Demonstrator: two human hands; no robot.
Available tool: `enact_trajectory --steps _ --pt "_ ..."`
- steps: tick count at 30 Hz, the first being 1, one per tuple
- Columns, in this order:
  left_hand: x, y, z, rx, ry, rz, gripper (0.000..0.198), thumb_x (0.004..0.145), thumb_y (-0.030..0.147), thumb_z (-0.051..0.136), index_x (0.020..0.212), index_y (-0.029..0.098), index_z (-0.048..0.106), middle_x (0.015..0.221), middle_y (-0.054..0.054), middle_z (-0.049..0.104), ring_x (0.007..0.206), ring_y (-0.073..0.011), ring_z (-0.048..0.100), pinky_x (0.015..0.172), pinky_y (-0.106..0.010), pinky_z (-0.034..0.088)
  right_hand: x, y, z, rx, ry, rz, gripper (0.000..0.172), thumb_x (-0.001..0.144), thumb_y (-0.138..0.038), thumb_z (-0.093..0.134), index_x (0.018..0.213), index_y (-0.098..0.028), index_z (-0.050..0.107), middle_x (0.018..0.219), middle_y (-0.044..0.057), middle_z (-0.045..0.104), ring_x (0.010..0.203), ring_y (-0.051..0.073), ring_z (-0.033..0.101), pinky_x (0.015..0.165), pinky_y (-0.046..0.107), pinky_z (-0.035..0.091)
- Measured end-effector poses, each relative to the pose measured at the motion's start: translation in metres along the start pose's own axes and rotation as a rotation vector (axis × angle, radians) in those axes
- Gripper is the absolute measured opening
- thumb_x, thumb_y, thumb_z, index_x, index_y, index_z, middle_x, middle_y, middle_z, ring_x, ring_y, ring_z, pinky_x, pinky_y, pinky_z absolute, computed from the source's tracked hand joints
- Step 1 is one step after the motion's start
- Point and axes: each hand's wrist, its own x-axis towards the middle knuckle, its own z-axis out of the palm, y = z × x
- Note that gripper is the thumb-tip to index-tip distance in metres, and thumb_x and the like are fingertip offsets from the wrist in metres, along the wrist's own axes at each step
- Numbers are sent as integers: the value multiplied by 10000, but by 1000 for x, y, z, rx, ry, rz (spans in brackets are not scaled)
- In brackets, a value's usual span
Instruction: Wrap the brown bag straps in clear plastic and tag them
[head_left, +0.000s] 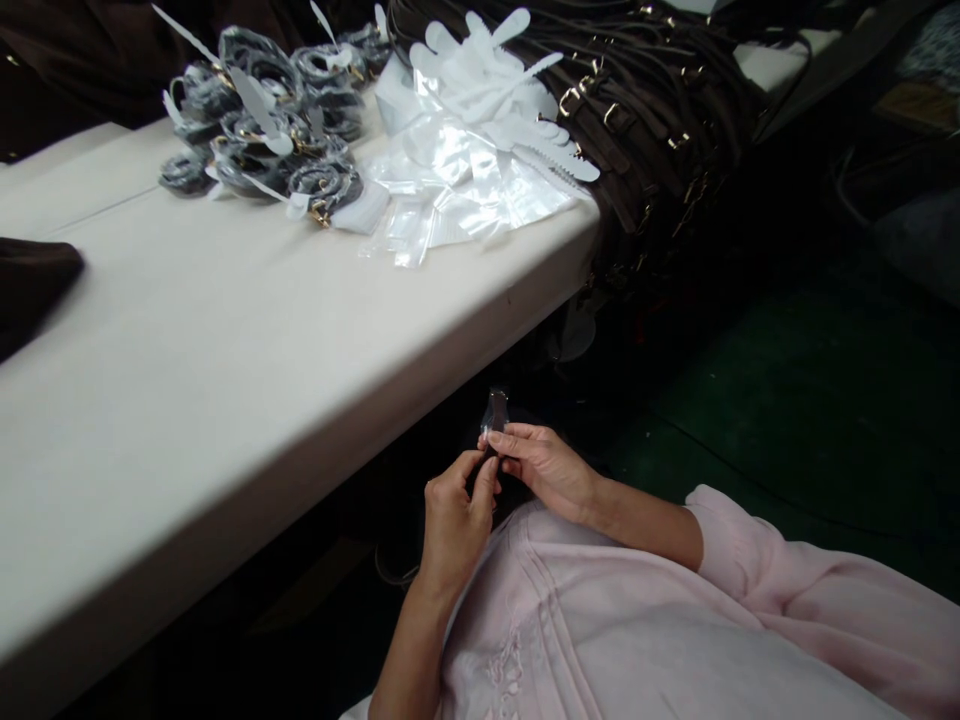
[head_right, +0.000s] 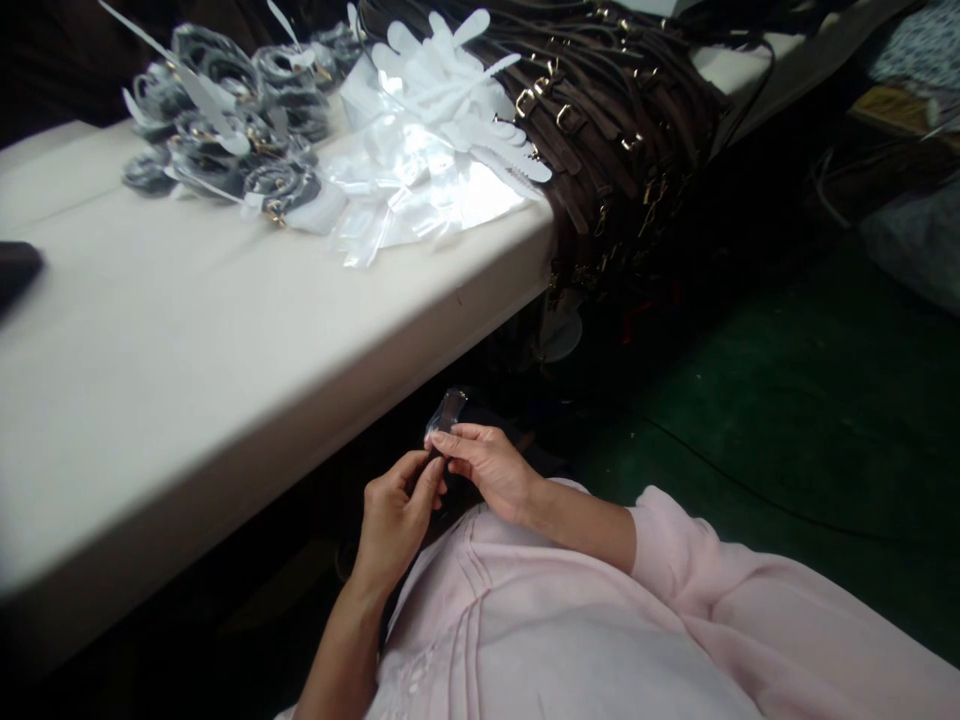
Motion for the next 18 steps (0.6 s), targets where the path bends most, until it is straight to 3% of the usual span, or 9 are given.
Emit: enact_trajectory --steps 3,7,12,18 --pt "3 -1 -8 48 21 78 203 877 317 615 1039 220 689 902 -52 691 802 -201 624 746 -281 447 5 -22 -7 15 59 -59 205 730 -333 807 812 -160 736 851 19 676 701 92 556 611 206 441" --pt "5 -10 -17 36 -37 138 144 860 297 633 961 215 697 984 -74 680 950 -236 607 869 -316 430 9 -51 -20 4 110 -207 159 755 -311 787 844 -189 739 930 9 690 746 95 566 615 205 425" --pt "0 -20 -13 -98 -143 29 212 904 358 580 833 189 686 767 -32 645 725 -167 580 685 -249 428 10 -53 -26 16 127 -196 170 749 -316 793 856 -191 749 952 19 694 796 106 584 637 201 438" --pt "-4 -23 -12 -110 20 -104 258 871 424 621 867 194 738 538 23 514 497 -104 454 488 -216 343 6 -40 -23 15 77 -120 190 760 -336 790 862 -181 751 943 23 698 800 104 591 646 200 440"
